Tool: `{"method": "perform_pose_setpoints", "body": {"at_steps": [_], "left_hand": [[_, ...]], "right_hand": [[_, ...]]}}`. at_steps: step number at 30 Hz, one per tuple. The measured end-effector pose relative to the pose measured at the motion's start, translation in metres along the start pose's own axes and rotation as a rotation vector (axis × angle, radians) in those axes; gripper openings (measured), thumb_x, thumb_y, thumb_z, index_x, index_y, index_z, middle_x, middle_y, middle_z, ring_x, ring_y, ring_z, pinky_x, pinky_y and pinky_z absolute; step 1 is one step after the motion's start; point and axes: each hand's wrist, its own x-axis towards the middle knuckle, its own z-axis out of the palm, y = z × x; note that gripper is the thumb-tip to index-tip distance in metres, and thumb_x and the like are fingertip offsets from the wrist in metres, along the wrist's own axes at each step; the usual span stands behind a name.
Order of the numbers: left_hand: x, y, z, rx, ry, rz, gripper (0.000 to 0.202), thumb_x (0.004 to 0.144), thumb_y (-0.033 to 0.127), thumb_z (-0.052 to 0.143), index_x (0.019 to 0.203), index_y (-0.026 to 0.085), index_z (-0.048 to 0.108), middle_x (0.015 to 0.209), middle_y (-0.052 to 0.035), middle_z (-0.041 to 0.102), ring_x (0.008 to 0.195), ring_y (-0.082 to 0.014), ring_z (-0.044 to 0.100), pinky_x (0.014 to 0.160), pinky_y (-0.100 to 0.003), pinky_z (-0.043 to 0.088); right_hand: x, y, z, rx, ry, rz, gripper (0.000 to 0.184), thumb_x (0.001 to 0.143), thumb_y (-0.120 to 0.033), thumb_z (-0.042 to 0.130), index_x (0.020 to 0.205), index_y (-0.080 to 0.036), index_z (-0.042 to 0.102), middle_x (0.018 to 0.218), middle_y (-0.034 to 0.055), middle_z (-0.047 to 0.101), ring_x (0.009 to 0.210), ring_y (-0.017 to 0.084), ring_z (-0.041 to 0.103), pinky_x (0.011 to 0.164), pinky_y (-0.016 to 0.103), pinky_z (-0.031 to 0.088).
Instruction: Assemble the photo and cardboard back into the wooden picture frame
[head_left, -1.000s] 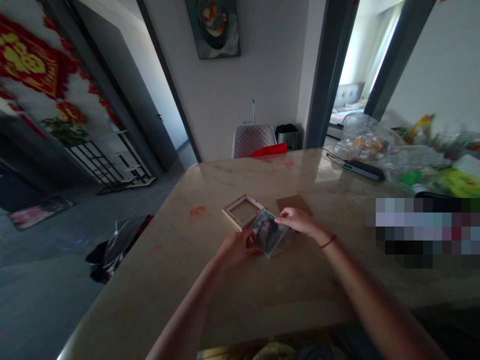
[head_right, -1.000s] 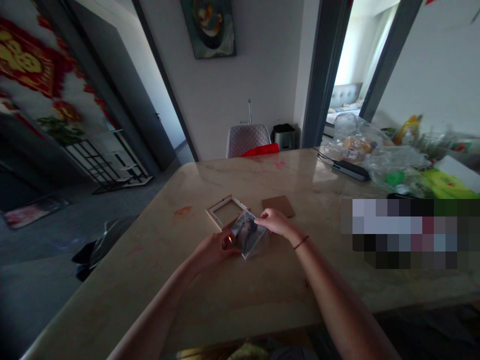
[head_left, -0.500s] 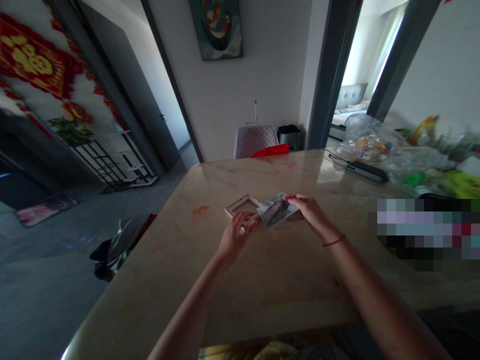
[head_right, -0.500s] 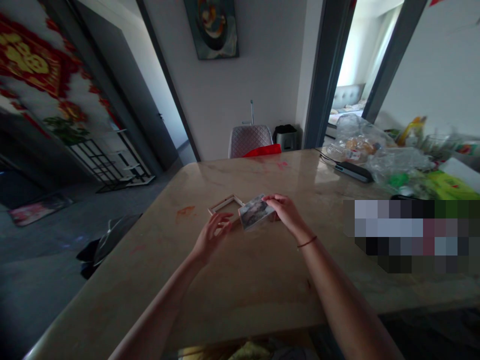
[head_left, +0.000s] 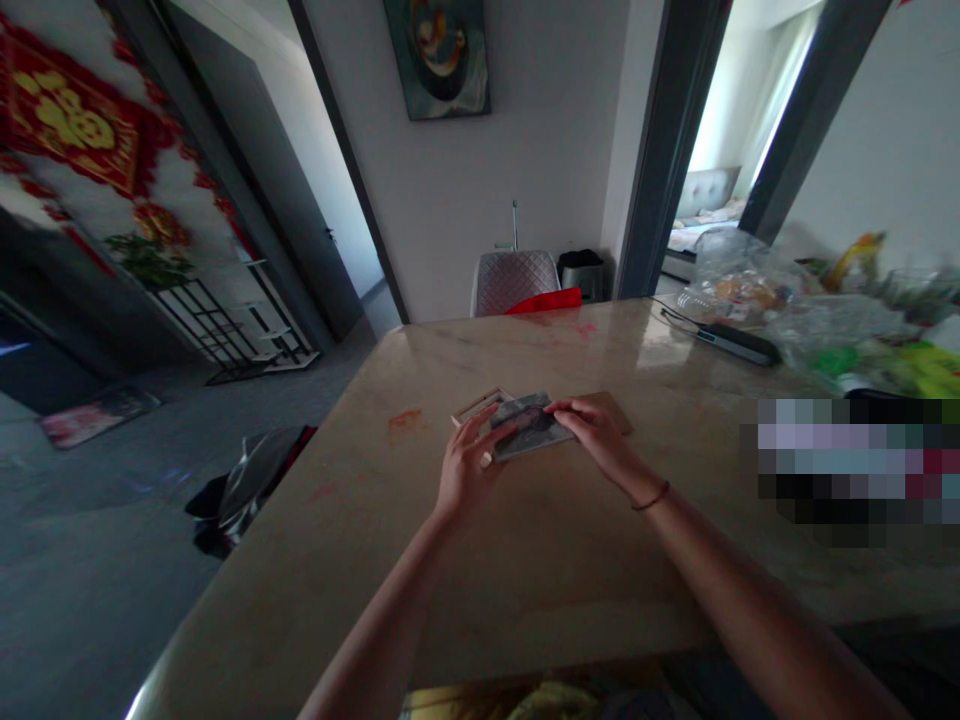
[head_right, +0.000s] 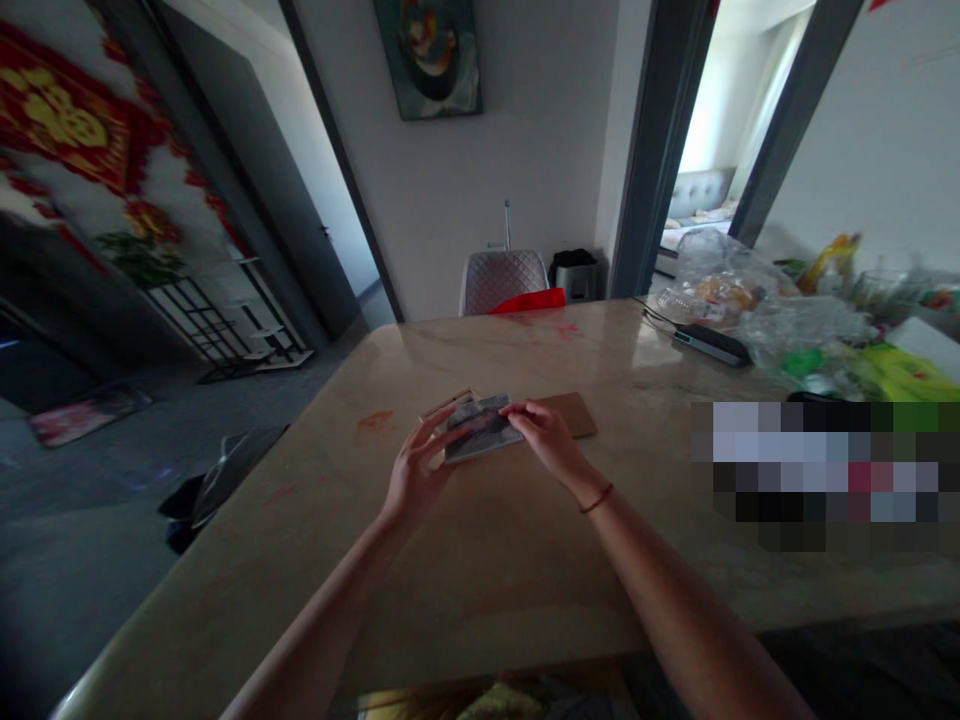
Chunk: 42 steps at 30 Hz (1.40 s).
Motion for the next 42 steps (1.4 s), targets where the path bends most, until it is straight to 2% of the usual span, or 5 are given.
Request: {"method": "perform_pose_setpoints", "body": {"at_steps": [7, 11, 18, 32, 42], "left_hand": [[0.001, -0.004, -0.001, 0.002, 0.090, 0.082, 0.039, 0.076, 0.006, 0.054, 0.106, 0.029, 0.065, 0.114, -0.0041, 0.064, 0.105, -0.0203, 0.058, 0.092, -0.044, 0.046], [0.002, -0.004, -0.003, 0.001, 0.150, 0.089, 0.040, 0.077, 0.005, 0.053, 0.106, 0.030, 0.064, 0.109, -0.0034, 0.066, 0.101, -0.0191, 0.060, 0.091, -0.043, 0.046], [0.002, -0.006, -0.002, -0.036, 0.125, 0.061, 0.038, 0.076, 0.004, 0.052, 0.103, 0.027, 0.066, 0.106, -0.0040, 0.067, 0.099, -0.0186, 0.061, 0.088, -0.039, 0.048], [0.001, -0.012, 0.002, -0.107, 0.147, 0.036, 0.050, 0.073, -0.004, 0.047, 0.104, 0.030, 0.066, 0.112, -0.0017, 0.064, 0.107, -0.0170, 0.057, 0.093, -0.039, 0.047], [0.002, -0.010, 0.001, -0.123, 0.109, 0.061, 0.045, 0.077, -0.001, 0.044, 0.105, 0.028, 0.065, 0.109, -0.0008, 0.067, 0.107, -0.0153, 0.058, 0.095, -0.040, 0.046]], "right_hand": [[-0.001, 0.001, 0.000, 0.170, -0.067, -0.033, 0.040, 0.082, -0.052, 0.044, 0.093, -0.022, 0.068, 0.098, 0.0057, 0.068, 0.093, 0.018, 0.060, 0.079, 0.030, 0.046], [-0.002, 0.000, -0.001, 0.149, -0.155, -0.132, 0.043, 0.075, -0.052, 0.058, 0.107, -0.024, 0.062, 0.112, 0.0074, 0.063, 0.102, 0.020, 0.058, 0.085, 0.032, 0.046], [0.003, 0.013, 0.006, 0.041, -0.105, -0.178, 0.046, 0.062, -0.050, 0.070, 0.098, -0.023, 0.064, 0.106, 0.0077, 0.065, 0.097, 0.019, 0.061, 0.085, 0.034, 0.048], [-0.003, 0.005, 0.004, -0.244, -0.003, -0.471, 0.040, 0.067, -0.044, 0.071, 0.099, -0.023, 0.066, 0.097, 0.0065, 0.065, 0.093, 0.019, 0.059, 0.088, 0.037, 0.046], [-0.006, 0.008, 0.000, -0.347, 0.051, -0.547, 0.022, 0.081, -0.034, 0.058, 0.098, -0.025, 0.068, 0.089, 0.0052, 0.068, 0.085, 0.019, 0.060, 0.080, 0.038, 0.046]]}}
